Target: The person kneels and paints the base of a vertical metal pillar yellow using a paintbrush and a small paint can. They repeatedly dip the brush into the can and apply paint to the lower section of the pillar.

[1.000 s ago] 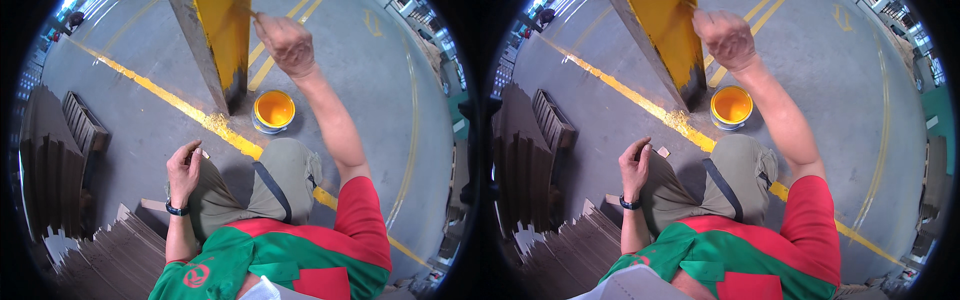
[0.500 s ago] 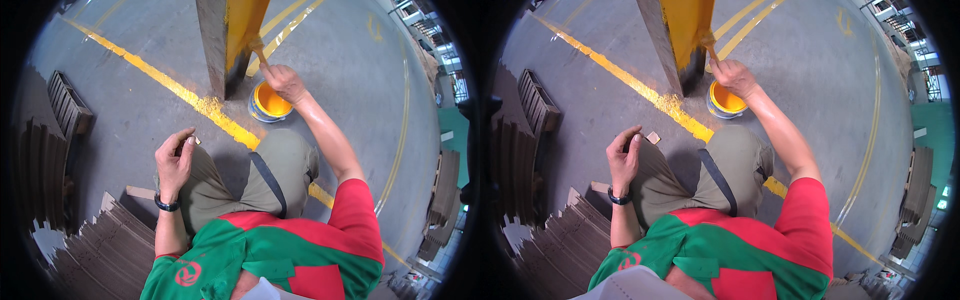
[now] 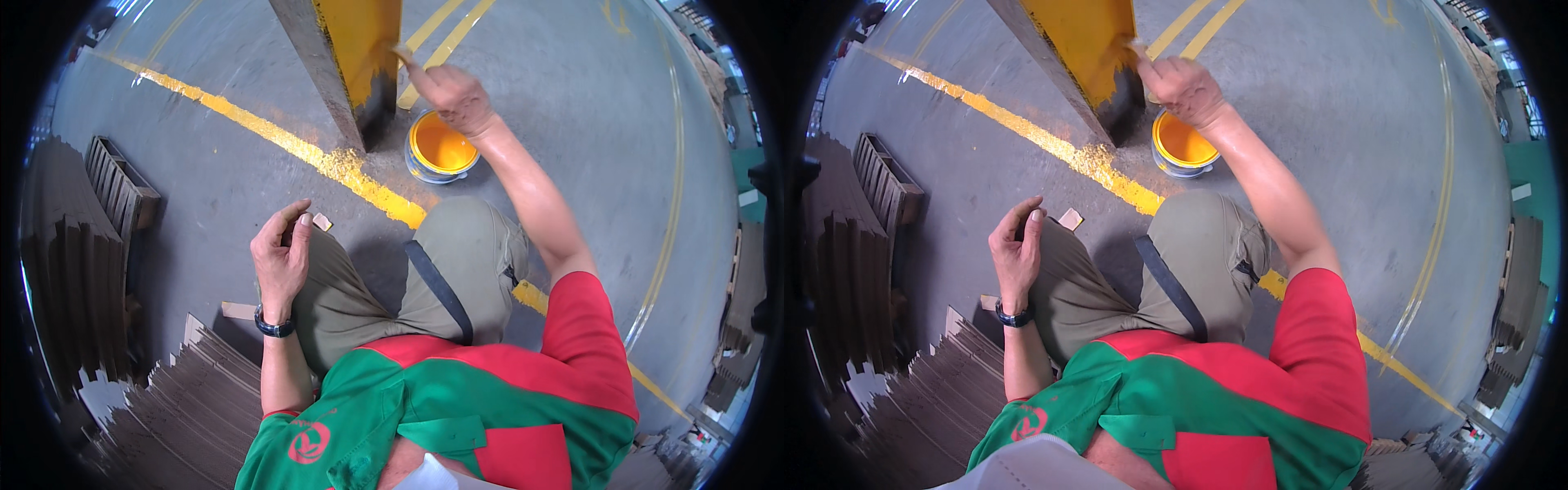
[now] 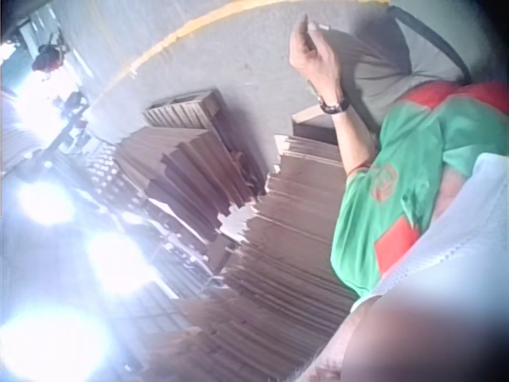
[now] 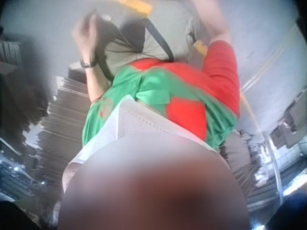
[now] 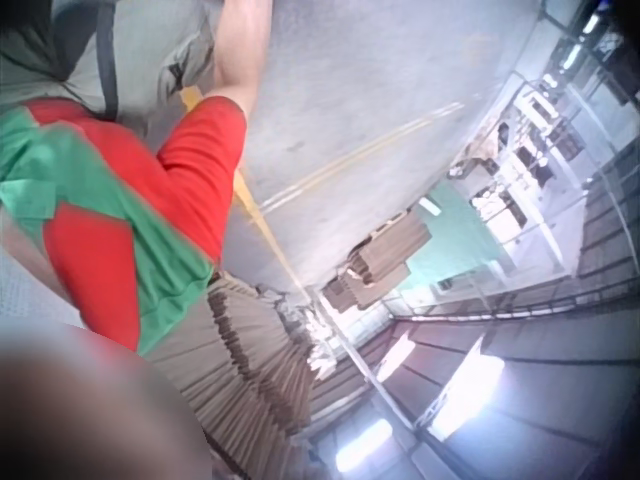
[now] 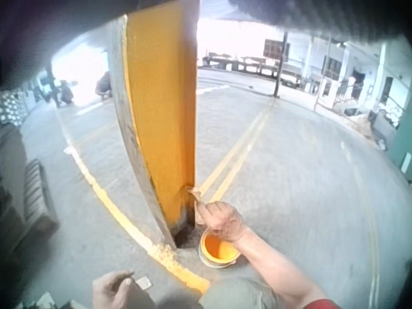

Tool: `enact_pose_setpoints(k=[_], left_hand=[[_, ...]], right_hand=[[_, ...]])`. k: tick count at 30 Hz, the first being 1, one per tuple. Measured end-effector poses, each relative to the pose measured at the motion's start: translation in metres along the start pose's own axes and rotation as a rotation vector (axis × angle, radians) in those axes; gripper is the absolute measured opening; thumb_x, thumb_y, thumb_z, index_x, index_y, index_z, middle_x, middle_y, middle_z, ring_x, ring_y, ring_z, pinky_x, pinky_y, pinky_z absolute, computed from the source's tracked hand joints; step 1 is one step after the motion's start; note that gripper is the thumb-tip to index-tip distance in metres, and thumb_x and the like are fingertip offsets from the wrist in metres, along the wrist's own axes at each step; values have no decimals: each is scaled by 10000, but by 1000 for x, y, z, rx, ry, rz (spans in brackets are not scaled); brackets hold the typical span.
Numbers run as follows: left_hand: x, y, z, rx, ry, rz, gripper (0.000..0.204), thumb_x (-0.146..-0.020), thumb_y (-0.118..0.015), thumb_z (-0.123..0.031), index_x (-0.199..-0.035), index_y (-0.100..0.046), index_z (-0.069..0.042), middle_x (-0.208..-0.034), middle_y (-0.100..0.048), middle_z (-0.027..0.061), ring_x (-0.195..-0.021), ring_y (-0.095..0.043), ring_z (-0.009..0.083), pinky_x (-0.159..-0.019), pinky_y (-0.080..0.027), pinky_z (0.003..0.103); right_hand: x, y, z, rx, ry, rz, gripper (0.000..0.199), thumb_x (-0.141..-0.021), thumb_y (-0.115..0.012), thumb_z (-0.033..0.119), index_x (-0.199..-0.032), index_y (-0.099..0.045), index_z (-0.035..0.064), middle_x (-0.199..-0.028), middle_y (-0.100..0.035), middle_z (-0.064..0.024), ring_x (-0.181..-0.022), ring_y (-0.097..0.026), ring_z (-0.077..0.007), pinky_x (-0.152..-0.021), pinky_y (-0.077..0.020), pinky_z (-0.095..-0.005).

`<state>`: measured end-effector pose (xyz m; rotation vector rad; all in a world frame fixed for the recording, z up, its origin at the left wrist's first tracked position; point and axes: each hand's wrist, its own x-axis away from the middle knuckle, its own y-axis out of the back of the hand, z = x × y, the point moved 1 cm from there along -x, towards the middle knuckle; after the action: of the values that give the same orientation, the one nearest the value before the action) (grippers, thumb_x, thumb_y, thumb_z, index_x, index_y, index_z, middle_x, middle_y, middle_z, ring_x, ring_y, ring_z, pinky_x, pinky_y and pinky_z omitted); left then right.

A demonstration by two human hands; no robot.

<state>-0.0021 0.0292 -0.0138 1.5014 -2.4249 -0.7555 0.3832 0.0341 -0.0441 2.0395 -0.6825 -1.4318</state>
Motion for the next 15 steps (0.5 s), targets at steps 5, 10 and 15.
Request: enact_pose_setpoints(k=[5,10,15], left_hand=[[0,-5,5,12,-43,-50,213,-1015,-704,-121,-1186,-760,-8,-887,-732,58,-748,-619,86,-701,-510,252],[1,-6,4,-41,-40,-57,214,-1014,-706,-127,-1187,-762,-14,-897,-738,58,-764,-629,89,-715,-519,258],[-1,-6,4,-21,-31,-74,219,-1018,-705,-138,-1188,-763,-11,-940,-761,75,-807,-663,103,-753,-538,264]], right_hand=[[1,31,-5,-24,14,-109,365,-833,-628,94,-1187,-699,39,-729,-583,-38,-650,-634,-190,-579,-526,-316],[45,-33,22,-111,66,109,326,-824,-639,77,-1143,-696,36,-743,-606,-38,-694,-667,-209,-623,-566,-329],[69,-64,12,-258,10,200,529,-839,-632,77,-1366,-635,126,-830,-636,-48,-804,-675,-239,-705,-587,-370]])
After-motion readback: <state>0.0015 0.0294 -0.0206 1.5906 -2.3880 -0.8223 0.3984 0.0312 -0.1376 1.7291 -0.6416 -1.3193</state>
